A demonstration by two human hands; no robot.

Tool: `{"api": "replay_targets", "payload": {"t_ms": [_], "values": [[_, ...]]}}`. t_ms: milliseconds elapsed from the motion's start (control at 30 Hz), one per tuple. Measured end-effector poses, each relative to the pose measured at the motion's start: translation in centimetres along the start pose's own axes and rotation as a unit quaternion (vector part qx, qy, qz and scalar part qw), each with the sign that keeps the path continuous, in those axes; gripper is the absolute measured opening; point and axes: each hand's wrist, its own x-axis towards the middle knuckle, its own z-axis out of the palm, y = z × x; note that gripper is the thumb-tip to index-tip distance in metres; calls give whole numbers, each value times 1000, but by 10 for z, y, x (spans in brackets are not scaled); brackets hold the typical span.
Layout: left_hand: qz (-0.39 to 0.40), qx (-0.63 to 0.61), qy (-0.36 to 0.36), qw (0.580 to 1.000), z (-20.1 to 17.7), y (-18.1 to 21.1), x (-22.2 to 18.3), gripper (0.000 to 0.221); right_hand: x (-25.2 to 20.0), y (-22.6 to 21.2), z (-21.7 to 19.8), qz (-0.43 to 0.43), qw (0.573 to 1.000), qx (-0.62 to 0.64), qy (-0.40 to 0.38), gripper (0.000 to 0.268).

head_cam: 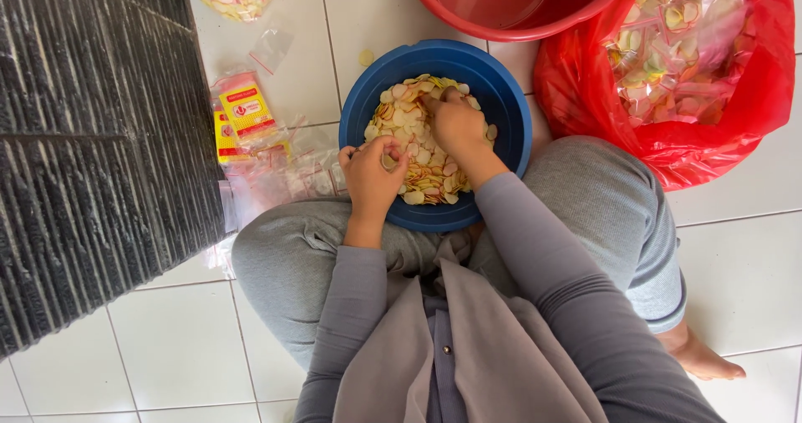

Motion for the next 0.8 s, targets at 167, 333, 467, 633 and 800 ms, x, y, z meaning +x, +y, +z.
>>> {"api": "replay_targets", "payload": {"t_ms": [167, 333, 467, 633, 800], "values": [[-6, -35, -3, 999, 2, -5, 4, 19, 5, -3, 2, -7, 1000, -14, 24, 25], [-20, -66, -18, 997, 1, -1, 9, 28, 8, 6, -4, 12, 999, -22, 34, 20], [-23, -66, -25, 997, 1, -1, 7, 34, -4, 19, -17, -26, 982, 184, -11, 17], [-23, -75, -50, 996, 4, 0, 2, 35, -45, 0, -68, -106, 940, 322, -43, 17], [37, -15, -86, 995, 6, 7, -2, 46, -69, -16, -81, -99, 944, 277, -147, 23]]}}
